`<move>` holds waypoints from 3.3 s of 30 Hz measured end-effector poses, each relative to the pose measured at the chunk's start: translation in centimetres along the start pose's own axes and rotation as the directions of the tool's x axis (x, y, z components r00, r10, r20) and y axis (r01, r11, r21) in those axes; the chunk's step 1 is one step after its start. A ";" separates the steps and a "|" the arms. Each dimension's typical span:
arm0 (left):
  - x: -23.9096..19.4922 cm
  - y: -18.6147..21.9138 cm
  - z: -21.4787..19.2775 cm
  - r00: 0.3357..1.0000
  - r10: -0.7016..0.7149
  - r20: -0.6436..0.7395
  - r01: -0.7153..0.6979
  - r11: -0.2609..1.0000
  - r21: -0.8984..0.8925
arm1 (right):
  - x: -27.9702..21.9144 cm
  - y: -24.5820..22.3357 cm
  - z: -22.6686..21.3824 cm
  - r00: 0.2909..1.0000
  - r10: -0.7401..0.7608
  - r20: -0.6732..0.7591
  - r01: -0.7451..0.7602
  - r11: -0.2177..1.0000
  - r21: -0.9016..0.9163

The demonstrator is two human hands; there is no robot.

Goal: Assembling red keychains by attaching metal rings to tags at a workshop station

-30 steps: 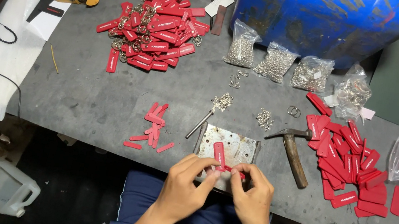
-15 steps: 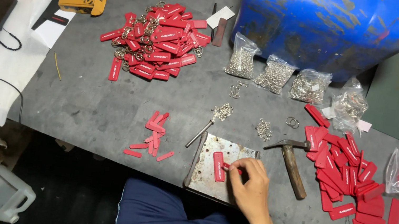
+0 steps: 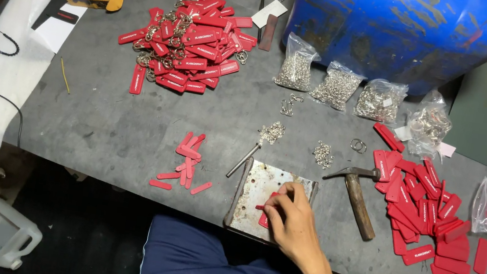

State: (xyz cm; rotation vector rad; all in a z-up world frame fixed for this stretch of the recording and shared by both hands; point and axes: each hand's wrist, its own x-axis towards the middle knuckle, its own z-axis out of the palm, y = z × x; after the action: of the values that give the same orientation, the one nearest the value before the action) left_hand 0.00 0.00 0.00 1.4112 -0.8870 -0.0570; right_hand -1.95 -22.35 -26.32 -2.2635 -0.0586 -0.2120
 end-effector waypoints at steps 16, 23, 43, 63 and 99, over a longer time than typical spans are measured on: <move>-4.7 -19.3 5.1 0.736 -0.658 0.158 0.645 0.753 0.128 | -2.7 -3.3 -1.2 0.907 0.364 -0.210 -0.183 0.792 0.583; -4.6 -19.1 3.7 0.651 -0.751 0.111 0.728 0.658 0.192 | -3.5 -2.8 -1.7 0.861 0.482 -0.164 -0.298 0.739 0.605; -5.3 -18.3 3.8 0.714 -0.688 0.128 0.663 0.724 0.190 | -2.4 -5.4 -2.8 0.942 0.276 -0.189 -0.235 0.949 0.213; -5.8 -19.0 3.9 0.648 -0.755 0.096 0.749 0.655 0.096 | -2.5 -3.6 -2.3 0.909 0.414 -0.045 -0.378 0.866 0.327; -4.8 -23.7 4.2 0.539 -0.826 -0.161 0.817 0.560 -0.136 | 6.5 9.8 -3.3 0.989 0.082 -0.124 -0.148 0.597 -0.788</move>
State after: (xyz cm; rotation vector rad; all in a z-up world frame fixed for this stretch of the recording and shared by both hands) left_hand 5.27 -6.00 -23.24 1.6513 0.0422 -0.6423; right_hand 5.10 -31.33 -30.50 -3.1536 0.2881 -0.2950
